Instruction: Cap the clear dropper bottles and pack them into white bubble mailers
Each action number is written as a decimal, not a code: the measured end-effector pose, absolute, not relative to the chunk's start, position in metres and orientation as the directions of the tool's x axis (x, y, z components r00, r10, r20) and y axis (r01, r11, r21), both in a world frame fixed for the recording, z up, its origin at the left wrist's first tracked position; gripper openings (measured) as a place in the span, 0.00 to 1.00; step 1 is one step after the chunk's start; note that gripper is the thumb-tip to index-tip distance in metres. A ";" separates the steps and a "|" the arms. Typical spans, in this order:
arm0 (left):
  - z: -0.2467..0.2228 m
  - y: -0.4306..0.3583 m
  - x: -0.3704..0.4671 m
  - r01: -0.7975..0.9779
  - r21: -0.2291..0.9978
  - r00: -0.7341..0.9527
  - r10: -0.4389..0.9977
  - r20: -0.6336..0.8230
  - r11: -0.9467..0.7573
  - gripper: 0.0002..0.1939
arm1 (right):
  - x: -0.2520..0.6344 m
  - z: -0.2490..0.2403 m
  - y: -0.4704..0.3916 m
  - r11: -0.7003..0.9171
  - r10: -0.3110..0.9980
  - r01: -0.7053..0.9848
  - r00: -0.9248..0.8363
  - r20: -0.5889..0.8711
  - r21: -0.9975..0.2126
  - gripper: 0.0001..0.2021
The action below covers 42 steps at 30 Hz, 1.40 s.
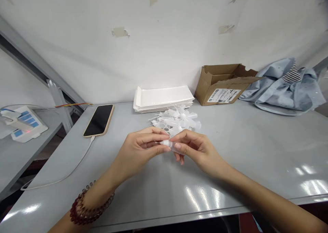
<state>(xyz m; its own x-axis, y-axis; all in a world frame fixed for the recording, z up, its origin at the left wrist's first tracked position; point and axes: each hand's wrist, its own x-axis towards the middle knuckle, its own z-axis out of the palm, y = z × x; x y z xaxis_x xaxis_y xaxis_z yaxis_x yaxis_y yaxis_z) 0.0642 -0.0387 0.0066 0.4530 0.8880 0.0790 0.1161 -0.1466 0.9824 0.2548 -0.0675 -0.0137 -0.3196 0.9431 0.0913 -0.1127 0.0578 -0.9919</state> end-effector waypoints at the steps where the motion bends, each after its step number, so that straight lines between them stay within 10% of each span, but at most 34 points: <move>1: 0.006 -0.038 0.064 0.105 0.987 0.454 0.889 0.064 -0.125 0.07 | 0.255 -0.015 -0.068 0.062 0.942 -0.104 -0.323 0.093 -0.993 0.06; 7: 0.008 -0.034 0.062 0.132 0.986 0.472 0.881 0.024 -0.097 0.07 | 0.253 -0.018 -0.072 0.080 0.952 -0.041 -0.294 0.089 -0.996 0.06; 15: 0.016 -0.038 0.059 0.101 0.973 0.557 0.822 0.116 -0.206 0.06 | 0.250 -0.023 -0.069 -0.530 0.765 -0.442 -0.618 -0.182 -0.724 0.11; 22: 0.015 -0.037 0.061 0.276 0.935 0.529 0.847 0.044 -0.221 0.02 | 0.246 -0.024 -0.074 -0.200 0.910 -0.321 -0.410 -0.055 -0.926 0.10; 31: 0.012 -0.035 0.057 -0.010 0.999 0.652 0.758 0.036 -0.039 0.07 | 0.251 -0.020 -0.069 -0.607 0.698 -0.419 -0.687 -0.201 -0.675 0.10; 42: 0.009 -0.034 0.064 0.076 0.997 0.548 0.834 -0.061 0.023 0.02 | 0.250 -0.020 -0.072 -0.179 0.910 -0.278 -0.410 -0.052 -0.944 0.11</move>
<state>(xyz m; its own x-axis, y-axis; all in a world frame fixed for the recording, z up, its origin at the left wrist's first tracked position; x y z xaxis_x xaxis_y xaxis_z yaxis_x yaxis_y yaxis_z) 0.0637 -0.0339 0.0092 0.5481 0.8342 -0.0610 0.0758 0.0231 0.9969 0.2505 -0.0722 -0.0196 -0.4103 0.9104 -0.0522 -0.2775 -0.1791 -0.9439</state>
